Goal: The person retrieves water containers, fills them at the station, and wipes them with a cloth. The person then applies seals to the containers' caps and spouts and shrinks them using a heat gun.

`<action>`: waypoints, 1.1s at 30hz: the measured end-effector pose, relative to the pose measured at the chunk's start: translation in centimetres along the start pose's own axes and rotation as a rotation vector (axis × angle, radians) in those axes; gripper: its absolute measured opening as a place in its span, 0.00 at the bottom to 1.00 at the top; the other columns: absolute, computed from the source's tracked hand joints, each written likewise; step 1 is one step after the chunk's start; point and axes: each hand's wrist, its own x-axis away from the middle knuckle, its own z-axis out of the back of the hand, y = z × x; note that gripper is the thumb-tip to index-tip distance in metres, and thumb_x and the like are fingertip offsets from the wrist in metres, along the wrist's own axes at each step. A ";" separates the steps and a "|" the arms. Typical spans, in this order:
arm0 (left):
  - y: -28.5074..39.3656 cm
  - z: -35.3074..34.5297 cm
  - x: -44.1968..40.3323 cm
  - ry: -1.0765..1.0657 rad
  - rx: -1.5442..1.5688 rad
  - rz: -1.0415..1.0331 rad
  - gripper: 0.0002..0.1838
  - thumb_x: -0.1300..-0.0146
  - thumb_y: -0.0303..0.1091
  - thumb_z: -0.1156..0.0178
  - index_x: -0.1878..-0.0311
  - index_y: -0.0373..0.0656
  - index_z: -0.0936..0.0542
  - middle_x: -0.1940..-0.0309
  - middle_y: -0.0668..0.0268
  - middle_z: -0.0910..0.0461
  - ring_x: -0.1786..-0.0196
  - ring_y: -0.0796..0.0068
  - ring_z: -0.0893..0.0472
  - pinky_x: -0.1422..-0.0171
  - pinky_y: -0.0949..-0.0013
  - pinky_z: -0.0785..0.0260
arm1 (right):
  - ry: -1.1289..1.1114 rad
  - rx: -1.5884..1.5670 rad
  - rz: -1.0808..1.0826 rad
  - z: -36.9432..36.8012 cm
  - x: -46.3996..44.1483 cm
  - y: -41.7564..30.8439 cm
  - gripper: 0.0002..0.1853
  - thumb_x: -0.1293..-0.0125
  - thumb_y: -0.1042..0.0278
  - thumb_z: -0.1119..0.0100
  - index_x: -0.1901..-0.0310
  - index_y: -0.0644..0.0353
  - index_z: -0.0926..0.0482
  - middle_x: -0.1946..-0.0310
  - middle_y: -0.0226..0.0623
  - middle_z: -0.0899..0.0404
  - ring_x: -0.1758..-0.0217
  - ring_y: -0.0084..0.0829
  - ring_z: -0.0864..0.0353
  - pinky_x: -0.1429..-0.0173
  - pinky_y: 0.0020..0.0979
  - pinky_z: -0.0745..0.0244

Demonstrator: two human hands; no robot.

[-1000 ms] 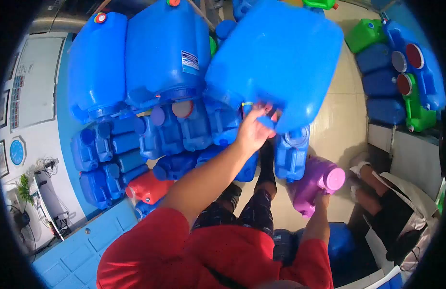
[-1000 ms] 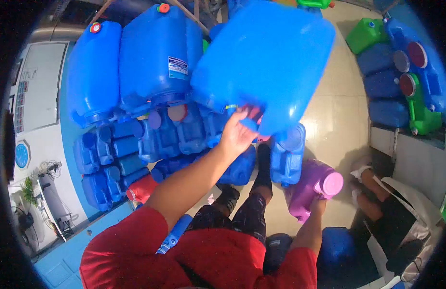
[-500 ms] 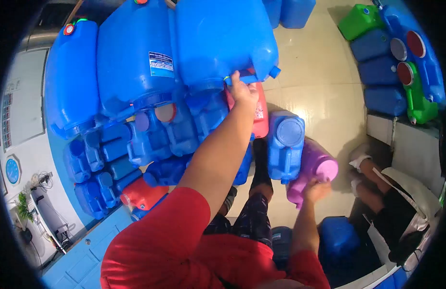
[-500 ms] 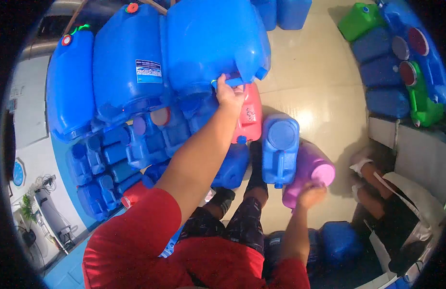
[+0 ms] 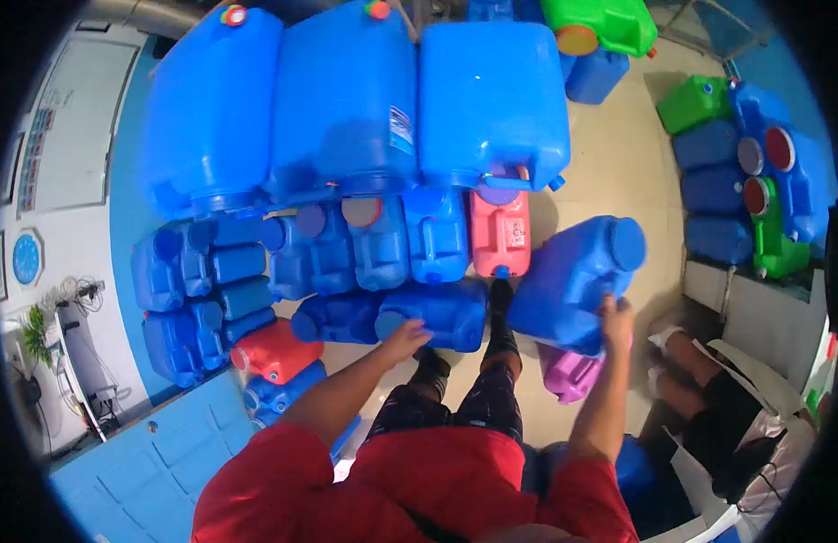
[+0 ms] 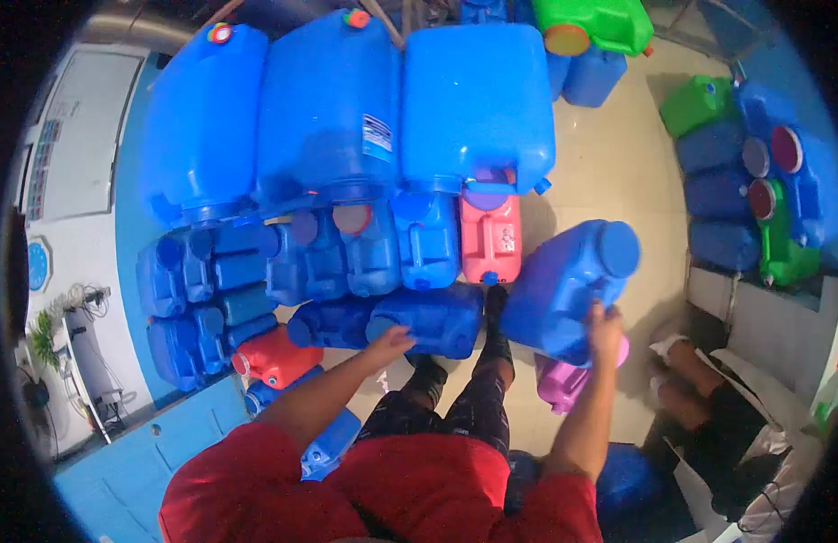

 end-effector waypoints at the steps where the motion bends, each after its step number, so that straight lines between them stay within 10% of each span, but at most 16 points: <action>1: -5.3 1.7 1.1 0.104 -0.138 0.023 0.36 0.35 0.49 0.32 0.33 0.35 0.31 0.43 0.50 0.21 0.41 0.62 0.19 0.37 0.63 0.28 | -0.040 -0.072 0.022 3.4 0.0 -1.9 0.24 0.29 0.50 0.41 0.66 0.70 0.24 0.75 0.42 0.19 0.69 0.33 0.20 0.61 0.39 0.25; 5: -18.2 9.6 9.8 0.135 -0.698 -0.146 0.28 0.34 0.47 0.37 0.40 0.35 0.26 0.52 0.53 0.15 0.47 0.56 0.17 0.38 0.57 0.27 | -0.016 -0.346 0.208 10.9 5.1 -13.6 0.19 0.23 0.53 0.44 0.53 0.65 0.24 0.69 0.32 0.22 0.67 0.23 0.25 0.60 0.28 0.28; 8: -23.4 13.1 12.9 0.009 -1.149 -0.421 0.27 0.34 0.47 0.37 0.41 0.36 0.25 0.55 0.54 0.15 0.48 0.57 0.17 0.38 0.57 0.27 | -0.057 -0.113 0.668 11.0 8.5 -19.4 0.17 0.26 0.60 0.41 0.46 0.65 0.28 0.62 0.43 0.21 0.61 0.36 0.21 0.55 0.37 0.26; 10: -20.9 10.8 17.4 0.364 -0.371 0.092 0.26 0.34 0.48 0.37 0.42 0.38 0.25 0.56 0.56 0.14 0.50 0.59 0.16 0.39 0.57 0.26 | 0.008 0.323 0.884 10.7 9.5 -23.3 0.20 0.32 0.66 0.37 0.43 0.64 0.28 0.59 0.55 0.20 0.55 0.55 0.19 0.41 0.47 0.28; 13: -15.4 9.0 21.7 0.379 -0.239 0.115 0.27 0.34 0.48 0.37 0.40 0.38 0.26 0.55 0.55 0.15 0.49 0.59 0.16 0.40 0.59 0.26 | 0.049 0.510 0.996 7.9 6.9 -27.3 0.22 0.37 0.67 0.34 0.42 0.61 0.27 0.59 0.51 0.16 0.49 0.49 0.18 0.26 0.49 0.40; 29: -19.0 -0.2 28.8 0.377 0.047 0.260 0.29 0.32 0.46 0.37 0.35 0.39 0.28 0.46 0.53 0.18 0.41 0.57 0.20 0.37 0.58 0.28 | 0.190 0.861 1.487 -6.5 -4.4 -33.2 0.20 0.34 0.70 0.51 0.40 0.49 0.26 0.53 0.32 0.16 0.45 0.31 0.17 0.23 0.42 0.42; 33: -17.2 -0.8 27.9 0.353 0.014 0.238 0.28 0.32 0.47 0.37 0.35 0.40 0.27 0.45 0.52 0.19 0.40 0.57 0.20 0.36 0.58 0.29 | 0.286 0.845 1.558 -6.7 -4.5 -33.1 0.23 0.37 0.63 0.40 0.40 0.50 0.26 0.41 0.36 0.22 0.33 0.38 0.26 0.22 0.44 0.45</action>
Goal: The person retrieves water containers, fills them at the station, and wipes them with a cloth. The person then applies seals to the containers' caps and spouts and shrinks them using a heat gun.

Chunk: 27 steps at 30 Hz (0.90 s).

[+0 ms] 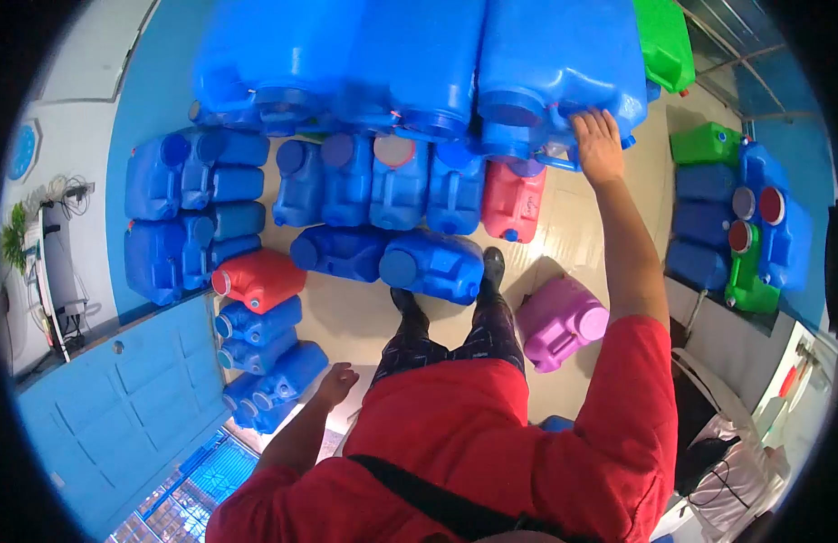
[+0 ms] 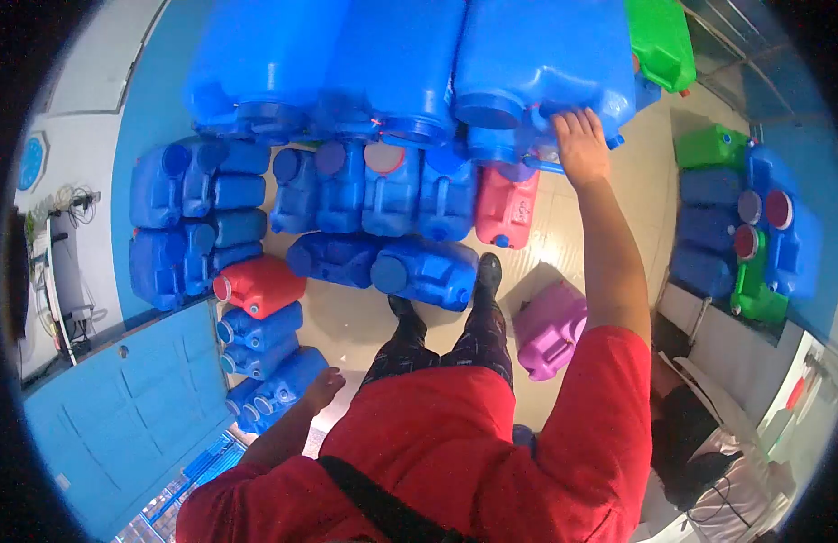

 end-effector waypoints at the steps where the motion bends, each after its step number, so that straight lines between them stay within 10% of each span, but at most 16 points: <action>1: 1.0 -0.2 -0.5 0.004 -0.002 -0.022 0.28 0.32 0.47 0.38 0.35 0.40 0.27 0.45 0.52 0.19 0.40 0.58 0.20 0.36 0.59 0.29 | -0.009 -0.002 -0.010 0.8 0.4 -0.3 0.23 0.37 0.63 0.40 0.40 0.50 0.26 0.41 0.36 0.22 0.33 0.38 0.26 0.22 0.44 0.45; 4: 6.1 -0.6 -2.7 0.021 0.002 -0.077 0.30 0.33 0.45 0.35 0.35 0.36 0.29 0.42 0.49 0.20 0.39 0.59 0.19 0.36 0.60 0.28 | 0.195 -0.179 -0.205 4.8 0.3 -1.2 0.30 0.40 0.49 0.31 0.40 0.54 0.26 0.35 0.44 0.28 0.28 0.47 0.34 0.24 0.43 0.42; 7: 10.8 -2.0 -7.0 -0.044 0.091 -0.257 0.30 0.31 0.47 0.37 0.34 0.37 0.29 0.44 0.53 0.20 0.40 0.63 0.21 0.37 0.62 0.28 | 0.522 -0.520 -0.879 1.5 1.2 3.4 0.48 0.48 0.37 0.25 0.34 0.63 0.31 0.35 0.62 0.33 0.26 0.53 0.37 0.23 0.51 0.45; 10: 21.7 -3.8 -10.4 -0.345 0.369 -0.271 0.38 0.32 0.48 0.36 0.25 0.45 0.40 0.38 0.62 0.25 0.40 0.68 0.22 0.39 0.62 0.30 | 0.297 -1.103 -0.832 2.3 -0.2 6.6 0.54 0.49 0.36 0.25 0.29 0.64 0.36 0.33 0.63 0.33 0.26 0.54 0.36 0.25 0.47 0.41; 14: 37.7 -9.6 -17.2 -0.420 0.799 -0.247 0.44 0.27 0.60 0.48 0.20 0.45 0.53 0.24 0.49 0.41 0.24 0.56 0.36 0.22 0.50 0.43 | 0.188 -1.090 -0.766 -0.2 0.0 8.4 0.55 0.45 0.36 0.27 0.27 0.68 0.39 0.32 0.62 0.33 0.26 0.52 0.35 0.25 0.43 0.39; 19: 50.7 -12.8 -24.6 -0.439 1.508 -0.234 0.42 0.28 0.54 0.54 0.21 0.38 0.53 0.18 0.57 0.54 0.16 0.60 0.54 0.17 0.44 0.60 | 0.213 -0.837 -0.967 0.1 13.9 5.3 0.35 0.29 0.53 0.37 0.32 0.73 0.33 0.31 0.60 0.33 0.26 0.48 0.34 0.24 0.44 0.41; 24: 52.8 -12.4 -26.1 -0.250 1.647 -0.147 0.39 0.29 0.50 0.52 0.22 0.39 0.50 0.19 0.59 0.52 0.17 0.60 0.52 0.18 0.43 0.58 | -0.329 -0.365 -1.420 -8.2 46.6 -5.5 0.41 0.38 0.44 0.32 0.35 0.71 0.32 0.41 0.63 0.26 0.35 0.62 0.29 0.30 0.54 0.34; 27: 47.1 -11.9 -26.9 -0.141 1.315 -0.397 0.39 0.29 0.48 0.47 0.20 0.48 0.51 0.26 0.60 0.39 0.22 0.59 0.40 0.22 0.46 0.47 | -1.081 -0.234 -1.646 -7.7 56.5 -13.0 0.56 0.48 0.29 0.33 0.30 0.67 0.43 0.35 0.66 0.35 0.36 0.61 0.27 0.32 0.55 0.30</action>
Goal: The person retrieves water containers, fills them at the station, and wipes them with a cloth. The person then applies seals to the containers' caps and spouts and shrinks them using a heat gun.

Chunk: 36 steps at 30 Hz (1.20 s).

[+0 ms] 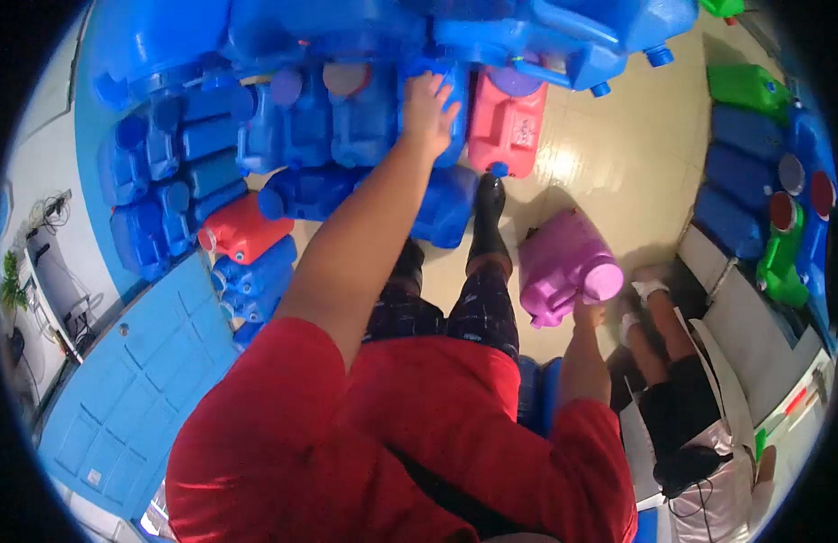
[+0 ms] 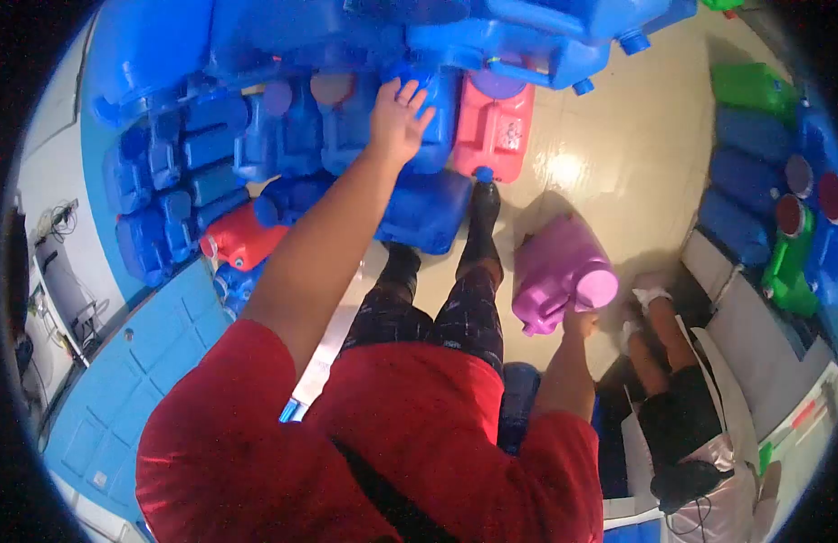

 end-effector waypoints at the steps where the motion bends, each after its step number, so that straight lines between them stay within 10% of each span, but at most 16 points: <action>1: -0.4 2.6 1.3 0.076 -0.208 0.063 0.40 0.30 0.46 0.44 0.21 0.48 0.50 0.28 0.60 0.36 0.25 0.60 0.37 0.23 0.48 0.43 | -0.056 0.192 -0.091 -1.8 0.3 0.4 0.55 0.51 0.33 0.31 0.31 0.67 0.41 0.37 0.63 0.34 0.39 0.60 0.26 0.33 0.54 0.30; 5: -4.3 15.2 6.0 0.411 -0.662 0.318 0.44 0.35 0.42 0.35 0.22 0.48 0.48 0.42 0.61 0.26 0.42 0.65 0.24 0.38 0.56 0.30 | 0.388 -0.134 0.434 -1.6 6.0 -5.8 0.31 0.45 0.59 0.34 0.41 0.65 0.27 0.47 0.56 0.23 0.45 0.56 0.22 0.42 0.49 0.26; 9: -7.3 28.8 13.7 0.199 -1.172 0.456 0.39 0.34 0.46 0.37 0.25 0.43 0.39 0.44 0.56 0.21 0.48 0.63 0.20 0.40 0.61 0.29 | -0.107 -0.199 1.135 2.6 17.0 -20.8 0.20 0.47 0.65 0.32 0.52 0.60 0.19 0.55 0.48 0.18 0.51 0.51 0.20 0.48 0.48 0.25; 12: -5.9 31.5 19.5 -0.084 -1.344 0.493 0.33 0.32 0.44 0.39 0.28 0.41 0.35 0.46 0.56 0.19 0.49 0.61 0.18 0.40 0.61 0.28 | -0.093 -0.022 1.601 -3.4 23.4 -26.6 0.27 0.42 0.62 0.35 0.40 0.60 0.23 0.50 0.47 0.18 0.41 0.49 0.22 0.31 0.52 0.35; 19: 0.1 35.4 26.3 -0.067 -1.254 0.387 0.31 0.27 0.46 0.42 0.28 0.41 0.35 0.45 0.57 0.19 0.42 0.66 0.21 0.36 0.62 0.29 | -0.391 0.434 1.476 -10.5 29.3 -31.6 0.27 0.36 0.62 0.44 0.35 0.57 0.28 0.40 0.51 0.24 0.33 0.47 0.28 0.26 0.68 0.49; 23: 1.5 41.7 28.9 0.028 -1.299 0.289 0.32 0.26 0.52 0.44 0.28 0.42 0.35 0.46 0.56 0.19 0.43 0.65 0.21 0.36 0.61 0.30 | -0.021 0.603 1.595 -12.3 31.5 -28.3 0.28 0.36 0.63 0.45 0.33 0.56 0.31 0.35 0.48 0.28 0.31 0.47 0.27 0.27 0.74 0.54; 26: 4.5 43.6 31.0 0.076 -1.272 0.314 0.31 0.27 0.52 0.43 0.30 0.41 0.33 0.52 0.58 0.20 0.48 0.68 0.21 0.40 0.64 0.29 | -0.436 0.703 1.427 -10.9 32.6 -29.0 0.39 0.41 0.70 0.42 0.26 0.60 0.42 0.40 0.54 0.22 0.33 0.52 0.24 0.25 0.74 0.68; 32: 5.8 49.9 34.3 0.198 -1.092 0.180 0.29 0.28 0.46 0.42 0.33 0.34 0.31 0.55 0.62 0.17 0.52 0.70 0.18 0.43 0.66 0.27 | -0.188 0.710 1.410 -13.5 32.6 -29.5 0.28 0.40 0.57 0.39 0.39 0.57 0.27 0.52 0.45 0.15 0.41 0.45 0.18 0.22 0.69 0.62; 36: 6.3 54.2 38.4 0.167 -1.174 0.393 0.31 0.30 0.47 0.39 0.31 0.38 0.31 0.50 0.58 0.18 0.48 0.66 0.20 0.42 0.62 0.28 | -0.052 0.536 1.449 -0.7 37.4 -29.8 0.21 0.42 0.48 0.38 0.55 0.55 0.16 0.59 0.44 0.13 0.48 0.46 0.17 0.25 0.60 0.48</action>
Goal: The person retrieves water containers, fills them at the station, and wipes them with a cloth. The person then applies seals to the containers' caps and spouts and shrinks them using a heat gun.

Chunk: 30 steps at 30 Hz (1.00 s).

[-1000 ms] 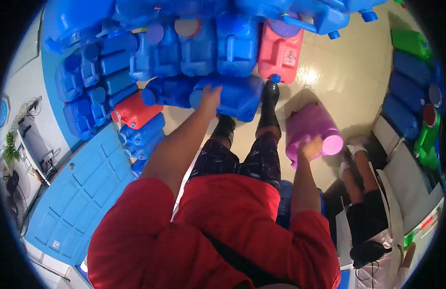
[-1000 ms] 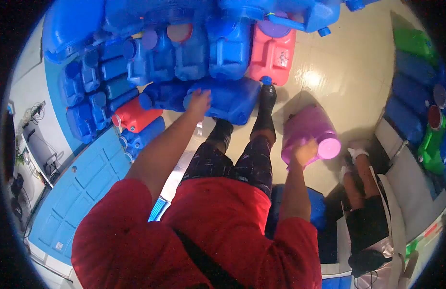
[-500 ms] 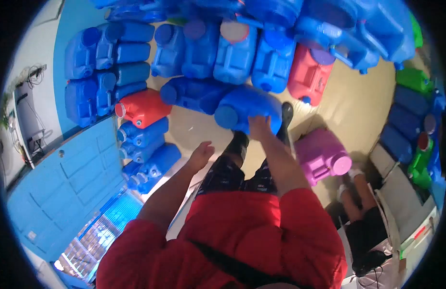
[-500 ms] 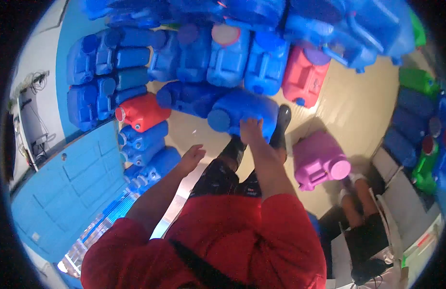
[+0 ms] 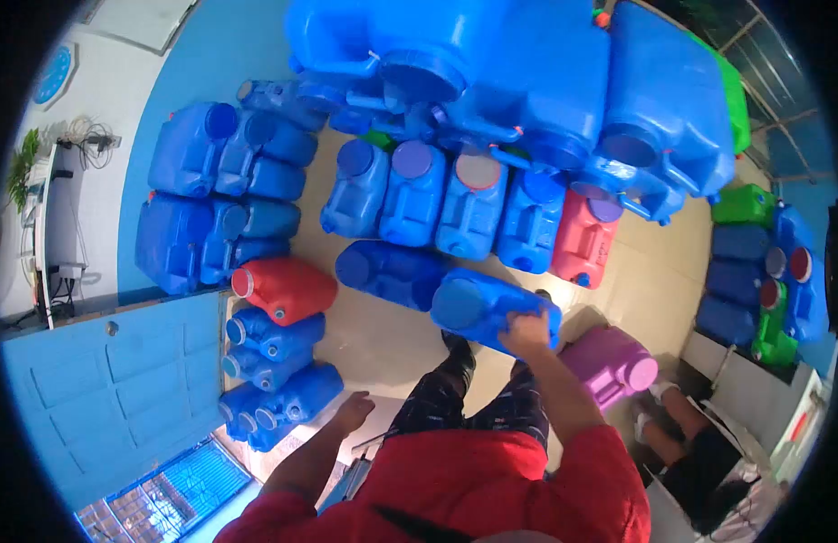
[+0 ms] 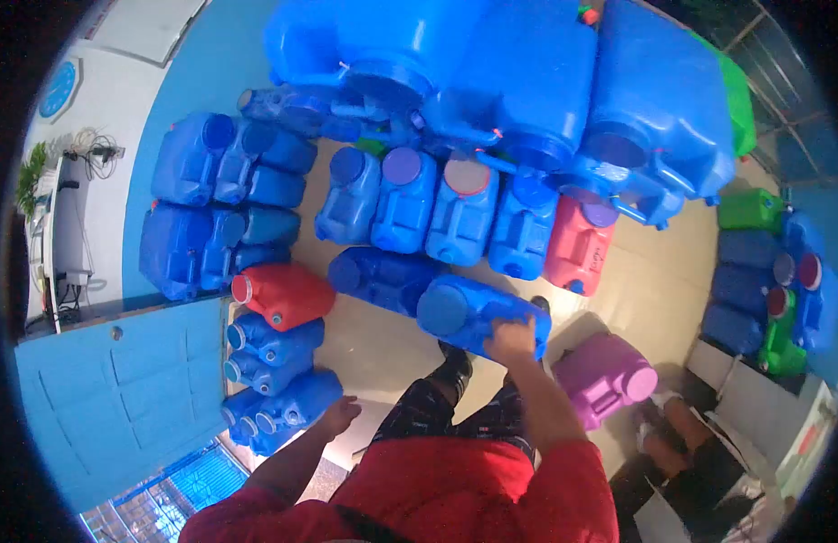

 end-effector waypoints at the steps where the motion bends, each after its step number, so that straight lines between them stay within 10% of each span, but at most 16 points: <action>1: -1.0 0.8 0.8 -0.065 -0.175 -0.031 0.33 0.31 0.47 0.39 0.29 0.40 0.33 0.46 0.57 0.20 0.46 0.64 0.22 0.42 0.60 0.29 | 0.084 -0.040 -0.007 4.5 2.8 0.7 0.22 0.44 0.47 0.36 0.55 0.55 0.15 0.61 0.45 0.13 0.50 0.46 0.16 0.29 0.56 0.40; 5: -1.9 3.7 3.2 -0.069 -0.046 -0.039 0.33 0.31 0.45 0.38 0.29 0.41 0.33 0.50 0.58 0.20 0.50 0.67 0.22 0.46 0.61 0.29 | 0.451 -0.429 -0.024 20.9 16.5 6.0 0.17 0.44 0.55 0.29 0.60 0.60 0.15 0.71 0.44 0.15 0.68 0.39 0.16 0.58 0.38 0.20; 10: -1.2 4.8 3.3 0.021 0.179 0.182 0.30 0.32 0.45 0.38 0.32 0.39 0.30 0.53 0.57 0.15 0.52 0.71 0.18 0.52 0.64 0.25 | 0.821 -1.684 -0.185 26.0 26.4 7.9 0.19 0.30 0.62 0.35 0.43 0.61 0.25 0.51 0.39 0.18 0.52 0.34 0.16 0.44 0.37 0.18; 15: 1.1 3.4 2.4 0.037 0.039 -0.109 0.31 0.33 0.45 0.40 0.31 0.38 0.30 0.57 0.60 0.17 0.58 0.72 0.21 0.54 0.66 0.28 | 0.559 -2.048 0.069 27.6 19.2 3.5 0.24 0.30 0.60 0.35 0.37 0.59 0.29 0.37 0.46 0.27 0.37 0.40 0.24 0.34 0.46 0.23; 25: 6.7 0.0 8.2 0.105 0.054 -0.079 0.29 0.30 0.44 0.40 0.33 0.36 0.28 0.50 0.55 0.17 0.48 0.65 0.19 0.42 0.64 0.27 | 0.659 -2.430 0.508 34.4 -5.4 -5.4 0.16 0.28 0.56 0.37 0.45 0.51 0.26 0.49 0.34 0.22 0.40 0.39 0.23 0.37 0.54 0.25; 30: 6.0 0.7 9.3 0.047 -0.001 -0.076 0.29 0.29 0.44 0.42 0.32 0.35 0.30 0.50 0.58 0.18 0.49 0.68 0.20 0.43 0.66 0.28 | 0.615 -2.077 0.193 32.7 -6.8 -4.2 0.39 0.35 0.45 0.31 0.34 0.63 0.36 0.37 0.42 0.30 0.34 0.32 0.32 0.35 0.42 0.32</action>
